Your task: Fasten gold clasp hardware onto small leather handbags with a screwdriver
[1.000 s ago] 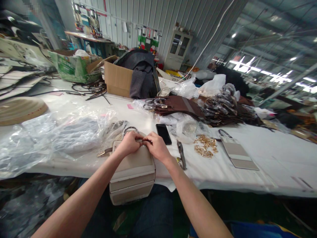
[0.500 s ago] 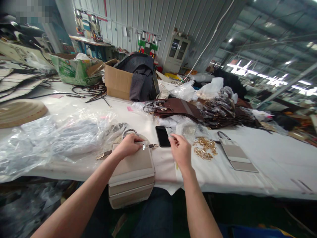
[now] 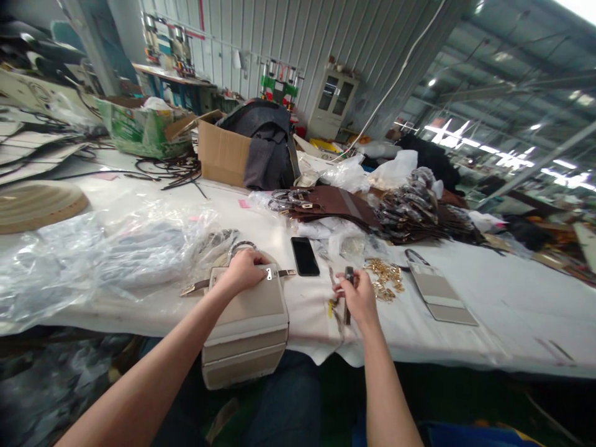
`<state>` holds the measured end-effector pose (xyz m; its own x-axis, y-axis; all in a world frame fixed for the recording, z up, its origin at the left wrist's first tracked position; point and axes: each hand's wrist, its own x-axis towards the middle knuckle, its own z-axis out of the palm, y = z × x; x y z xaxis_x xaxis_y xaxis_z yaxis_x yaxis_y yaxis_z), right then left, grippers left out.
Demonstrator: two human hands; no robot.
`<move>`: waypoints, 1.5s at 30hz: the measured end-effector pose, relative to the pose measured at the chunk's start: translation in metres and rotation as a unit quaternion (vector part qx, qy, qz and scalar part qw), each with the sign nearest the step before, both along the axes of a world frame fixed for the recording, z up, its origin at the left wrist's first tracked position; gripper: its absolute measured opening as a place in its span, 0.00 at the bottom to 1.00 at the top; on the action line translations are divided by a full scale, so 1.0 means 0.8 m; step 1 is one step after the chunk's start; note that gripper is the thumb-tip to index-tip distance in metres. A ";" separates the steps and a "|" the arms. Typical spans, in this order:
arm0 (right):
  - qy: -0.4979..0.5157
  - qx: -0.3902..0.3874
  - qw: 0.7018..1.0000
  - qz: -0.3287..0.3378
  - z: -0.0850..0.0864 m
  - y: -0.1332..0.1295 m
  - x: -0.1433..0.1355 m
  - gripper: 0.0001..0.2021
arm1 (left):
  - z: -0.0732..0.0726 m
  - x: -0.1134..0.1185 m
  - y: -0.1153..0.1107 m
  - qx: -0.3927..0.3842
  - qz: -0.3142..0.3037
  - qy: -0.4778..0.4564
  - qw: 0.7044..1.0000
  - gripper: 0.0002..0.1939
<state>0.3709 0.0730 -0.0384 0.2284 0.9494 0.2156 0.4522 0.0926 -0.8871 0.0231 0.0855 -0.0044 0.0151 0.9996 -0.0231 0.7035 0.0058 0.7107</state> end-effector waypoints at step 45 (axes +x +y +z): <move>0.228 0.094 0.955 0.163 0.097 0.040 -0.281 0.36 | 0.022 0.001 -0.002 -0.037 0.007 0.025 0.999 0.13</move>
